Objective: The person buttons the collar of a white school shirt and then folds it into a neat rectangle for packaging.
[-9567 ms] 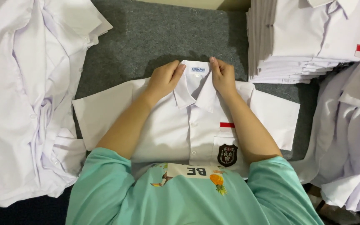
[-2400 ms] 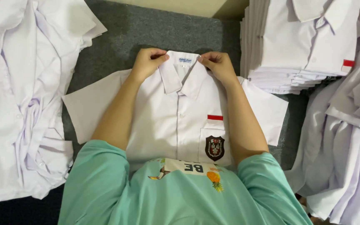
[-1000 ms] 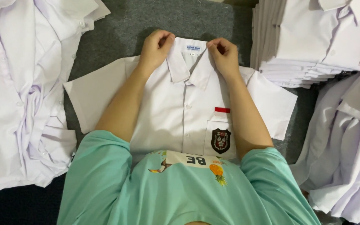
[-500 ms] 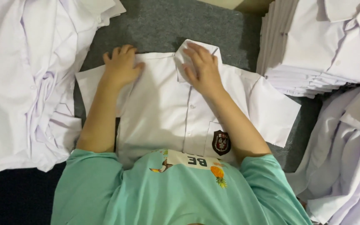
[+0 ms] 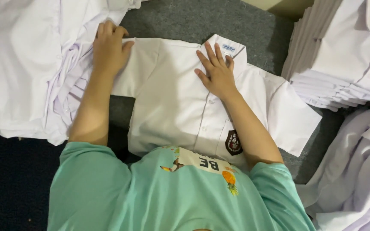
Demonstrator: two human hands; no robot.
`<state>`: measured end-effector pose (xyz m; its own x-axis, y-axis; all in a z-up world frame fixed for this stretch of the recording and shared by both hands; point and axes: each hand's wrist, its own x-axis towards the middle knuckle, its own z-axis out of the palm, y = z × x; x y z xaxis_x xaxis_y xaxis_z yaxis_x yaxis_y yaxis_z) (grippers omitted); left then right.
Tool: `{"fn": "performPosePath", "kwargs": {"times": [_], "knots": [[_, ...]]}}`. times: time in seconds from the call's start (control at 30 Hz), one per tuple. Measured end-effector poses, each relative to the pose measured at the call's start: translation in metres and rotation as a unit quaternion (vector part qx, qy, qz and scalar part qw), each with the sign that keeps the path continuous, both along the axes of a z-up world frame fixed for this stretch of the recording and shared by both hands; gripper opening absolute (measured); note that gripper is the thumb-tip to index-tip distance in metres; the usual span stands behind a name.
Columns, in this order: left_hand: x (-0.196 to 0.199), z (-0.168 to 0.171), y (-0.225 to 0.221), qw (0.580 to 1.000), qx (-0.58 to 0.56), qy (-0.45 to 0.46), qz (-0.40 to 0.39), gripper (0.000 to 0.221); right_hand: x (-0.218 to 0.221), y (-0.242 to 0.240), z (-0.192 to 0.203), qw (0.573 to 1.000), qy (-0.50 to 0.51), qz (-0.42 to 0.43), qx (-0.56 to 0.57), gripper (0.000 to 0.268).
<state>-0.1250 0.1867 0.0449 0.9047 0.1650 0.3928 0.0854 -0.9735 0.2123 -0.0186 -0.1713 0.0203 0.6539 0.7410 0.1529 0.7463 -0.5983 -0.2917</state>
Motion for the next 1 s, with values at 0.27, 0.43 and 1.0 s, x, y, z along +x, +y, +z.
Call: {"fn": "performPosePath", "kwargs": {"times": [0.27, 0.43, 1.0], "knots": [[-0.041, -0.01, -0.114, 0.985, -0.075, 0.114, -0.103, 0.055, -0.005, 0.001, 0.005, 1.0, 0.014, 0.008, 0.017, 0.056], [-0.071, -0.025, -0.117, 0.99, -0.05, 0.078, -0.106, 0.06, -0.003, -0.005, 0.0, 0.999, -0.013, 0.008, 0.03, 0.055], [-0.091, -0.022, -0.052, 0.992, 0.03, 0.115, 0.036, 0.04, -0.107, -0.234, 0.034, 0.906, 0.199, -0.372, -0.037, 0.068]]}}
